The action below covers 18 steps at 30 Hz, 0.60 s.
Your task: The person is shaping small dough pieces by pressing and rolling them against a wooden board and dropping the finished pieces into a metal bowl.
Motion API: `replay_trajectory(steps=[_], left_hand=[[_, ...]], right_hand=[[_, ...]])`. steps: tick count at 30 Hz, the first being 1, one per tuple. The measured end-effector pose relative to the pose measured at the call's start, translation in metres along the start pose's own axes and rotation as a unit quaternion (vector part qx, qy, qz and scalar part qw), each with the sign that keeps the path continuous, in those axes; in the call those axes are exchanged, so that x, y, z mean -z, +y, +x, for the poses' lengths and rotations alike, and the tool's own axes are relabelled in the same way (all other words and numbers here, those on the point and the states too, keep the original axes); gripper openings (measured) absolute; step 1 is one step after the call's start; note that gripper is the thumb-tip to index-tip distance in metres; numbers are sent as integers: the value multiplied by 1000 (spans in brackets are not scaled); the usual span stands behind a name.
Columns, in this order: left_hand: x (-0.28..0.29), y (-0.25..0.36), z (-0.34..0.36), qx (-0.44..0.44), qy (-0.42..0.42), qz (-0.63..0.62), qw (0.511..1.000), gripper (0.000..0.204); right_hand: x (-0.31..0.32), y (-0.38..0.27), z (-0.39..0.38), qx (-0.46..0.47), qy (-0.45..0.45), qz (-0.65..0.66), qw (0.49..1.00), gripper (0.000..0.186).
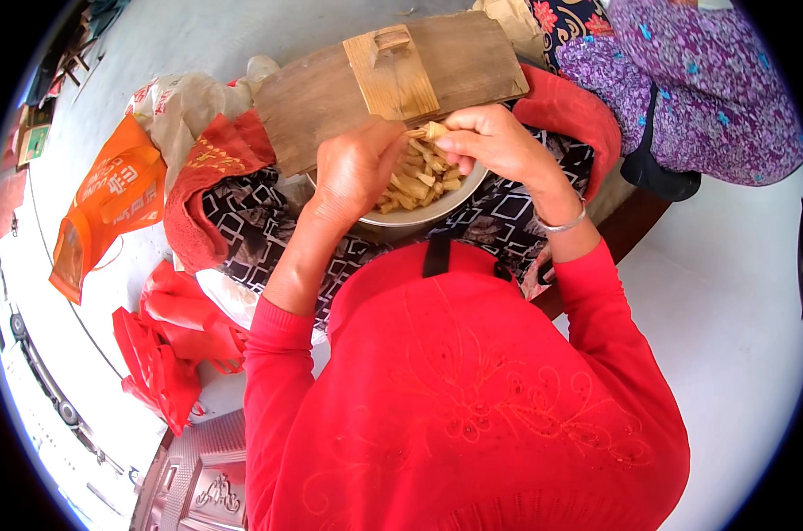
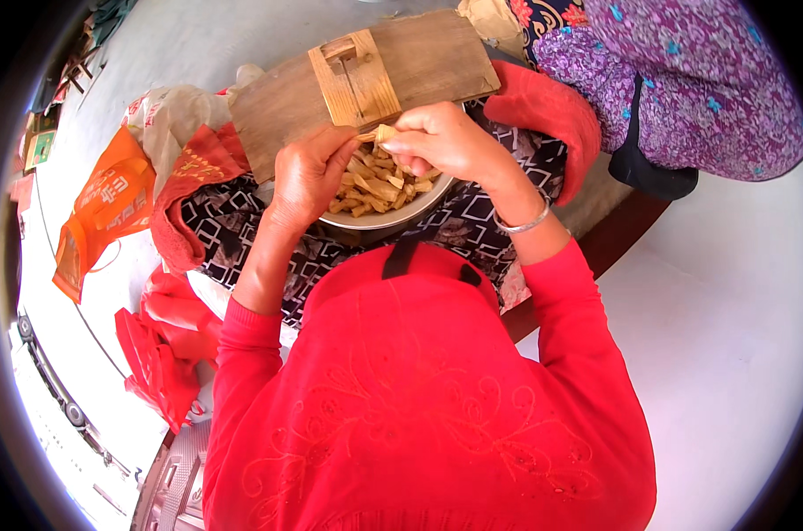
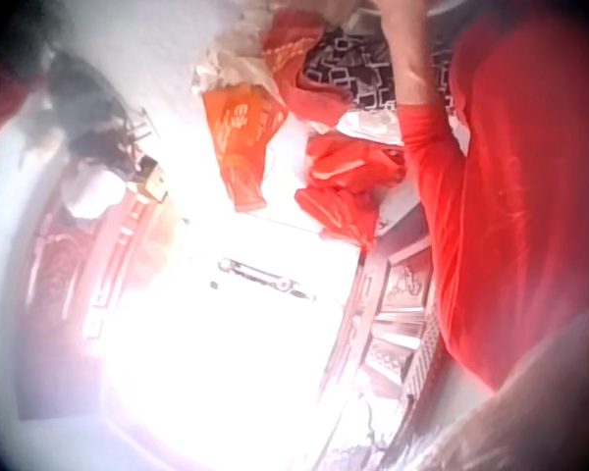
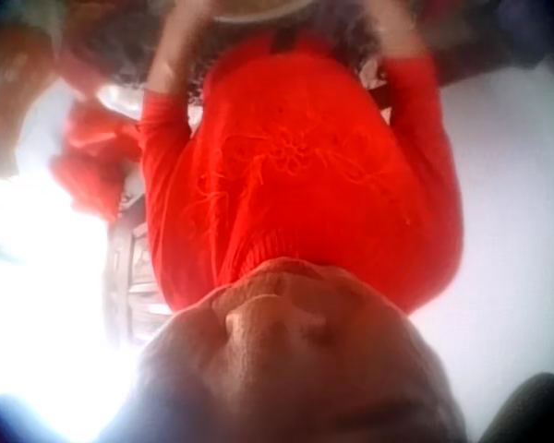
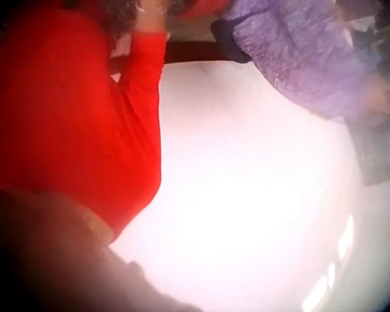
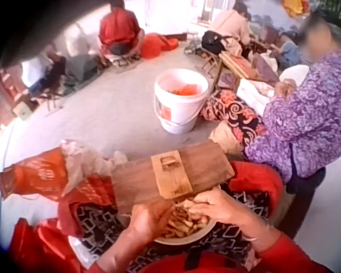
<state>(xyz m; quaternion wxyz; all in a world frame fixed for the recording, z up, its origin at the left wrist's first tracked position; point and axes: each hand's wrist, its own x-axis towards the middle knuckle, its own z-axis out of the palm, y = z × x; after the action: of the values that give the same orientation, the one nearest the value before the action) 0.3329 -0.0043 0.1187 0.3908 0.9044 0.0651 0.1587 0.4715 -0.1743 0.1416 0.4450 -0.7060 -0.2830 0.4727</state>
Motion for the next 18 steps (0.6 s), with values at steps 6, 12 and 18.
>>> replay_trajectory(steps=[6,12,18], left_hand=[[12,-21,-10,213,-137,-275,928,15],[11,-9,11,224,-133,-299,918,19],[19,-43,27,278,-132,-342,888,21]], right_hand=[[6,3,-15,28,23,-54,998,20],[-6,-7,6,65,62,102,991,22],[-3,10,28,73,105,146,981,14]])
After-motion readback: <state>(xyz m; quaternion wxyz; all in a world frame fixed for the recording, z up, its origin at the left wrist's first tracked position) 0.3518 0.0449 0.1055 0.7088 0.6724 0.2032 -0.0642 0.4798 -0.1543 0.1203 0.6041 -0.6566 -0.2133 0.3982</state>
